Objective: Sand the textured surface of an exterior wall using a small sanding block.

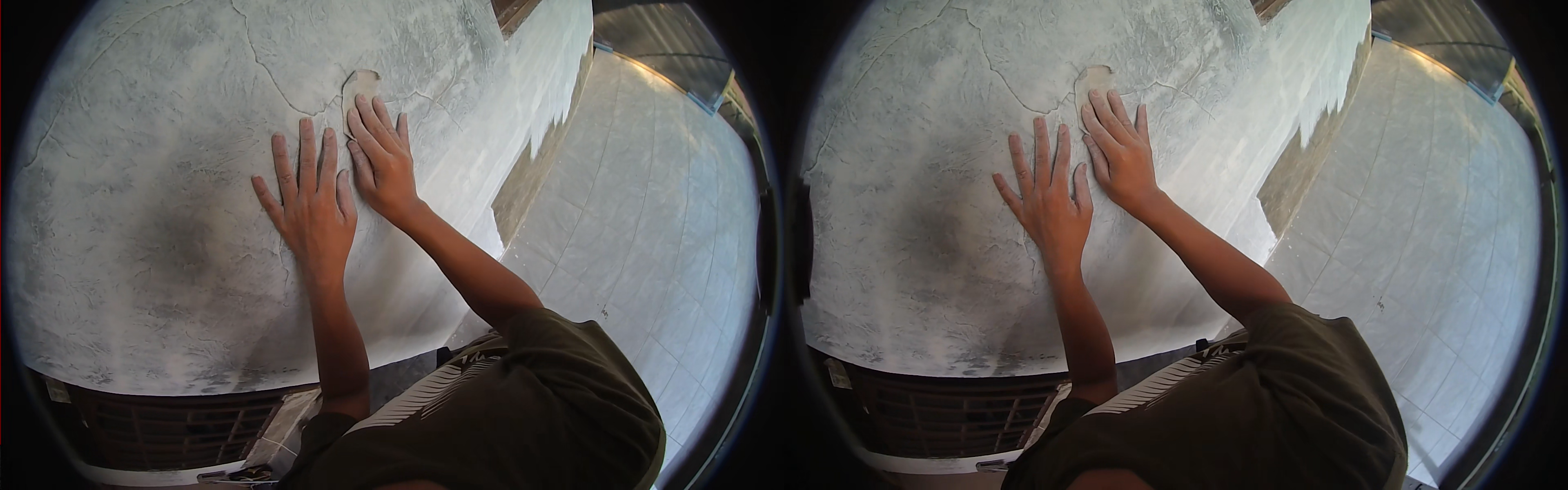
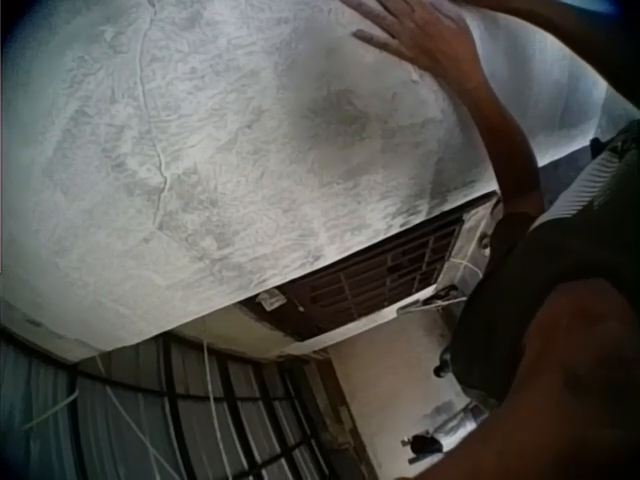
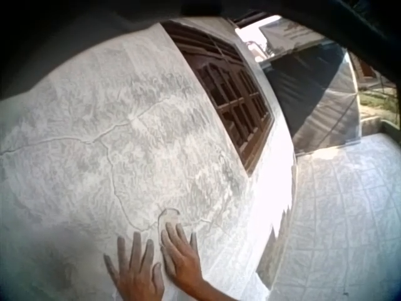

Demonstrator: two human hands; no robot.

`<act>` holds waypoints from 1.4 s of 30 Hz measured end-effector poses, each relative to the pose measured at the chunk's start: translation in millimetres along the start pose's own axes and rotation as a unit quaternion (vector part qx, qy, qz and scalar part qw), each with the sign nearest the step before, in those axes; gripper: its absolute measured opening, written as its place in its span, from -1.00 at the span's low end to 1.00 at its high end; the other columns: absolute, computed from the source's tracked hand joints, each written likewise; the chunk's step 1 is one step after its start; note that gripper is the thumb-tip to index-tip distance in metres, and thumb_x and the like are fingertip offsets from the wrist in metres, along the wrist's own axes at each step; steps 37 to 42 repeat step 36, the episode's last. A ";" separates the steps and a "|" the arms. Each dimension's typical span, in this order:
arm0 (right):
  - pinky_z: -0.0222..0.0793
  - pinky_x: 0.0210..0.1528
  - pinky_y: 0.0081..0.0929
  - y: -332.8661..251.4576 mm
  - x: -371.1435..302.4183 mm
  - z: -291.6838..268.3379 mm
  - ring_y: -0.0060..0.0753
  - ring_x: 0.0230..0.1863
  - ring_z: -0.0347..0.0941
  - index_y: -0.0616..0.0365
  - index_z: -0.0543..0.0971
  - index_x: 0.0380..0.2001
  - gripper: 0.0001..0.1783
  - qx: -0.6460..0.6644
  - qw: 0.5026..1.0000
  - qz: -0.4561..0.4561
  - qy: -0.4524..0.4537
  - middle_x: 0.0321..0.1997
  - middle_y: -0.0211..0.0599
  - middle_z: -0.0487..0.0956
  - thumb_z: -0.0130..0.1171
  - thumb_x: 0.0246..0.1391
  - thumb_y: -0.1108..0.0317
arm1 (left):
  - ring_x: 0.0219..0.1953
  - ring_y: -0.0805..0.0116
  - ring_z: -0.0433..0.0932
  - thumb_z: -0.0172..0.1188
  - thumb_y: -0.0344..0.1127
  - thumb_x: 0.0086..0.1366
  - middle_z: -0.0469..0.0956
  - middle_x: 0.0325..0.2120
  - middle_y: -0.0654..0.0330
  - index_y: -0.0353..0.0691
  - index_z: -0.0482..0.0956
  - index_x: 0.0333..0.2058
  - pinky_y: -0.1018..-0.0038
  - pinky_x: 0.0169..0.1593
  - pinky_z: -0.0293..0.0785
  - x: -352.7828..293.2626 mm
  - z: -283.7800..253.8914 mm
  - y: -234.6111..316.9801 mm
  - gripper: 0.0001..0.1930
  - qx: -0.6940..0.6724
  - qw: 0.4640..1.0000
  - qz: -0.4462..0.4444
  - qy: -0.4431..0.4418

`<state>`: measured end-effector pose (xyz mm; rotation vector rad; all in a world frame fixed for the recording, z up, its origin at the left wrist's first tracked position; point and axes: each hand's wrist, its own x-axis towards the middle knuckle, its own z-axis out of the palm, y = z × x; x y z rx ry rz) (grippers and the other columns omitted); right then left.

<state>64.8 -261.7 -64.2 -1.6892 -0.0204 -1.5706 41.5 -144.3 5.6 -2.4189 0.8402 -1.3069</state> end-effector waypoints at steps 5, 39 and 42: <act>-0.18 0.41 0.37 2.6 -78.8 -1.8 0.05 0.49 0.10 0.13 0.47 0.22 -0.52 0.007 0.997 0.060 -0.050 0.45 -0.18 0.30 0.13 0.21 0.43 | 0.51 0.25 -0.06 0.13 -0.03 0.35 0.05 0.46 0.53 0.33 0.30 0.35 -0.12 0.47 -0.35 0.0 2.8 -1.3 -0.41 -0.002 1.000 -0.001 0.006; -0.17 0.42 0.34 5.7 -2.3 -4.8 0.03 0.51 0.07 0.12 0.47 0.23 -0.52 0.009 0.999 0.041 0.010 0.47 -0.18 0.27 0.10 0.24 0.38 | 0.51 0.24 -0.05 0.12 -0.08 0.36 0.06 0.46 0.50 0.33 0.30 0.35 -0.13 0.46 -0.30 -0.7 -0.5 0.0 -0.42 -0.034 0.999 0.003 0.007; -0.17 0.42 0.34 5.7 -2.3 -4.8 0.03 0.51 0.07 0.12 0.47 0.23 -0.52 0.009 0.999 0.041 0.010 0.47 -0.18 0.27 0.10 0.24 0.38 | 0.51 0.24 -0.05 0.12 -0.08 0.36 0.06 0.46 0.50 0.33 0.30 0.35 -0.13 0.46 -0.30 -0.7 -0.5 0.0 -0.42 -0.034 0.999 0.003 0.007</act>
